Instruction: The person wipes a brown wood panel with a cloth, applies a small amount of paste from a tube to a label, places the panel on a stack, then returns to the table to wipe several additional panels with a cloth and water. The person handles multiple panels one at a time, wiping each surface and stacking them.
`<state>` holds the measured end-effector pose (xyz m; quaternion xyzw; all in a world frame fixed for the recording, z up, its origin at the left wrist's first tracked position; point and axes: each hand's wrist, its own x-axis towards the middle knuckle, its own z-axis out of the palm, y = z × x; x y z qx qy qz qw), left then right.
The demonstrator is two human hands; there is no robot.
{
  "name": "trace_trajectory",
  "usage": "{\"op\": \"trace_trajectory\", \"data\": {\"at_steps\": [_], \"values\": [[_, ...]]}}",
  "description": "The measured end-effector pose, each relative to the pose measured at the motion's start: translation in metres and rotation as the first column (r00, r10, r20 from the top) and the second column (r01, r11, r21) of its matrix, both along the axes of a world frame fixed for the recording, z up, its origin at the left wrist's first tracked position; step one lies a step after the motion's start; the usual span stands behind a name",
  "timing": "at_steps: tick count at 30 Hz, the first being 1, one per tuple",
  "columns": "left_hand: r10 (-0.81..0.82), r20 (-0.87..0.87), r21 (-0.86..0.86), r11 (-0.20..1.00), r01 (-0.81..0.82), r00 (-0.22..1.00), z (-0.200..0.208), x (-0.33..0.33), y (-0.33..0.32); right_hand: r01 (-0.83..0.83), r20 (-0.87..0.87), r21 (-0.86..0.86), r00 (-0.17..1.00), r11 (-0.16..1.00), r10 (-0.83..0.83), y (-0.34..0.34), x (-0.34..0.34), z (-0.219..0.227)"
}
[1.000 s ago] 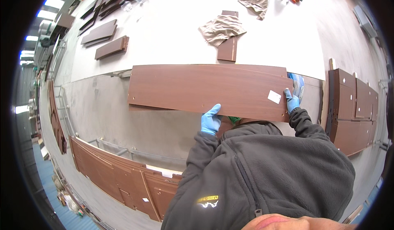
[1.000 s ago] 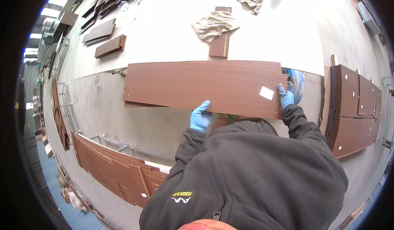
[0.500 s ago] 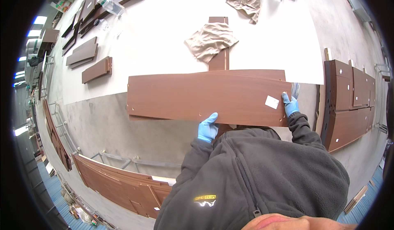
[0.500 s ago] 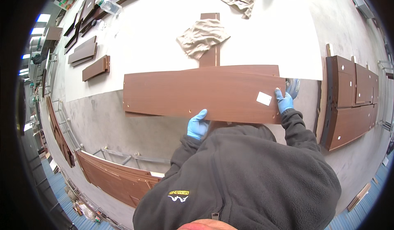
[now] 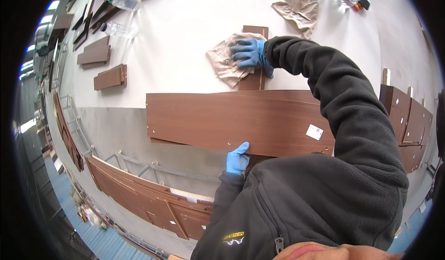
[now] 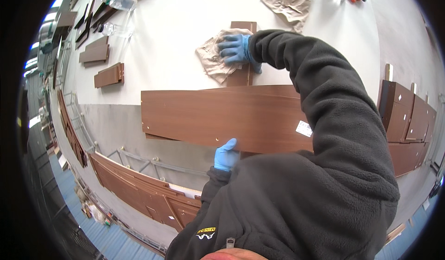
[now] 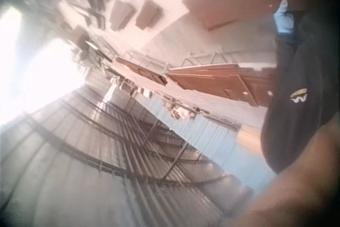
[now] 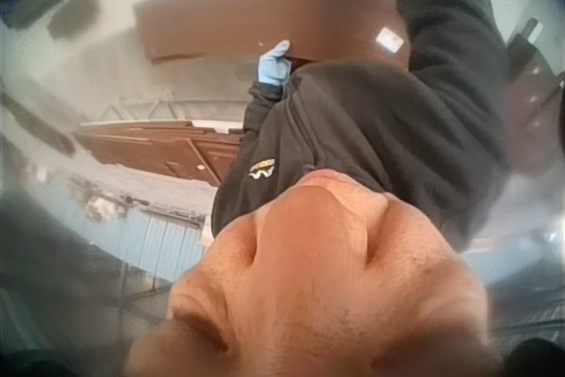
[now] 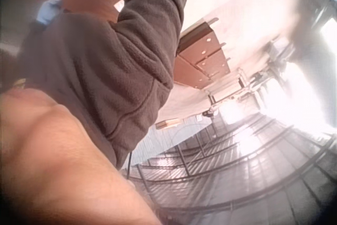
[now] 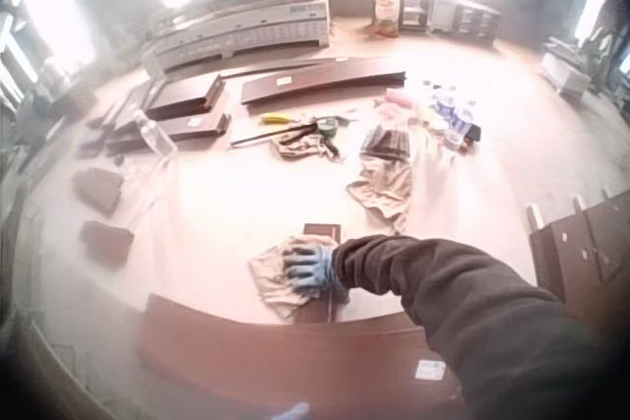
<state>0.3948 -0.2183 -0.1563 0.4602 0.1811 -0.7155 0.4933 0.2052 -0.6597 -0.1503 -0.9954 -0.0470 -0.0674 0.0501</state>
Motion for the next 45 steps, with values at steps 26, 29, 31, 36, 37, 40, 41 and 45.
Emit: {"op": "trace_trajectory", "data": {"at_steps": [26, 29, 31, 36, 37, 40, 41, 45], "values": [[-0.16, 0.149, 0.025, 0.987, 0.158, 0.976, 0.016, -0.079, -0.153, 0.853, -0.273, -0.049, 0.489, 0.519, -0.829, -0.118, -0.027, 0.033], [-0.428, 0.248, 0.149, 0.903, 0.402, 0.869, 0.037, -0.079, -0.178, 0.866, -0.302, 0.022, 0.483, 0.5, -0.822, -0.119, -0.03, 0.032], [-0.667, 0.217, 0.215, 0.745, 0.632, 0.712, 0.053, -0.066, -0.191, 0.857, -0.264, 0.032, 0.504, 0.515, -0.823, -0.119, -0.026, 0.033], [-0.781, 0.357, 0.124, 0.583, 0.803, 0.513, 0.088, -0.026, -0.204, 0.892, -0.362, 0.107, 0.447, 0.44, -0.818, -0.124, -0.01, 0.047], [-0.721, 0.393, 0.103, 0.651, 0.752, 0.57, 0.094, -0.017, -0.207, 0.898, -0.327, 0.132, 0.439, 0.42, -0.837, -0.122, -0.006, 0.053], [-0.508, 0.483, 0.001, 0.815, 0.58, 0.713, 0.106, 0.012, -0.228, 0.858, -0.363, 0.416, 0.459, 0.3, -0.811, -0.114, 0.013, 0.083], [-0.387, 0.538, -0.078, 0.862, 0.501, 0.749, 0.108, 0.021, -0.239, 0.815, -0.34, 0.513, 0.48, 0.268, -0.808, -0.106, 0.023, 0.095], [0.014, 0.412, -0.348, 0.926, 0.143, 0.911, 0.106, 0.071, -0.302, 0.697, -0.076, 0.557, 0.584, 0.452, -0.808, -0.043, 0.082, 0.147]]}}
